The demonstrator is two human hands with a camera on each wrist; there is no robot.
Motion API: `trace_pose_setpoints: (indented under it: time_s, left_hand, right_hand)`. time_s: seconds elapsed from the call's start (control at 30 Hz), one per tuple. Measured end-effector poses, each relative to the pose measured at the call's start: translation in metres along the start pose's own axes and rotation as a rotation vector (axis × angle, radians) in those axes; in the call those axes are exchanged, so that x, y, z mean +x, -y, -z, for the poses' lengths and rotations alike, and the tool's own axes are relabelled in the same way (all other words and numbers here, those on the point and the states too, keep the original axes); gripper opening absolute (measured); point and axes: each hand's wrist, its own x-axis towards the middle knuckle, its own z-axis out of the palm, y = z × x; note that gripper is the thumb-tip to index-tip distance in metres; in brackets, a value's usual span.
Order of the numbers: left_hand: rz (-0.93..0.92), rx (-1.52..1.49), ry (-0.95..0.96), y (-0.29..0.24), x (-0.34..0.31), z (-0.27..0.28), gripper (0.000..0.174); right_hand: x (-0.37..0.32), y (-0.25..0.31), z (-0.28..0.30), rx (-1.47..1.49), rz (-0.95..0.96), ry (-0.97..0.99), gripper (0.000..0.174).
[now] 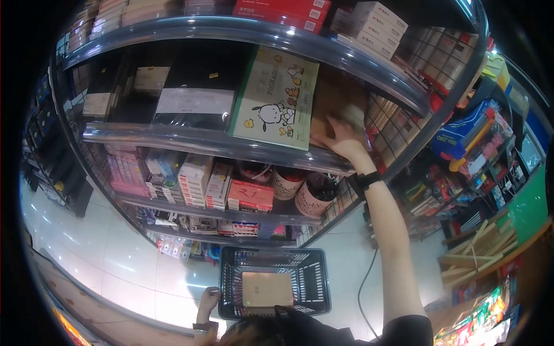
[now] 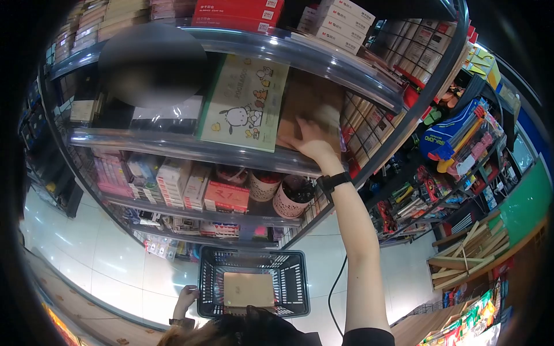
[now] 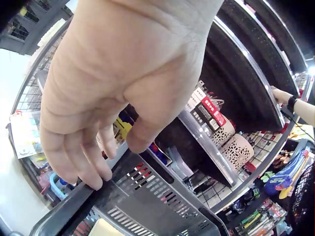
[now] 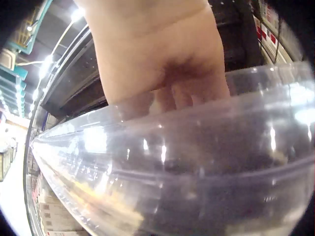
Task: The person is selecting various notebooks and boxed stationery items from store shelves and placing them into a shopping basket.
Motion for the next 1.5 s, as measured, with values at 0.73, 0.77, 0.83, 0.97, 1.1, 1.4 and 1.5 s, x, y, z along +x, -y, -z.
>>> trace_pose_setpoints:
  time_s: [0.73, 0.77, 0.83, 0.97, 1.1, 1.4, 1.5]
  left_hand:
    - [-0.004, -0.472, 0.936, -0.254, -0.083, -0.083, 0.071]
    - [0.029, -0.561, 1.077, -0.267, -0.087, -0.089, 0.079]
    - [0.137, -0.705, 1.331, -0.277, -0.089, -0.096, 0.103]
    - [0.432, -0.915, 1.103, -0.281, -0.107, -0.091, 0.077]
    - [0.137, -0.315, 0.966, -0.225, -0.072, -0.083, 0.071]
    - [-0.124, -0.051, 0.545, -0.169, -0.069, -0.090, 0.076]
    - [-0.062, 0.169, 0.465, -0.136, -0.055, -0.106, 0.071]
  right_hand:
    - [-0.214, 0.032, 0.088, 0.490, 0.445, -1.084, 0.009]
    - [-0.244, 0.032, 0.088, 0.491, 0.359, -0.934, 0.009]
    - [-0.294, 0.031, 0.076, 0.572, 0.350, -0.697, 0.015]
    - [-0.333, 0.034, 0.026, 0.392, 0.577, -0.347, 0.012]
    - [-0.390, 0.018, -0.072, 0.349, 0.454, -0.221, 0.015]
    - [-0.469, 0.003, -0.225, 1.778, -1.084, 0.189, 0.063]
    - [-0.470, -0.003, -0.250, 1.657, -1.231, 0.494, 0.053]
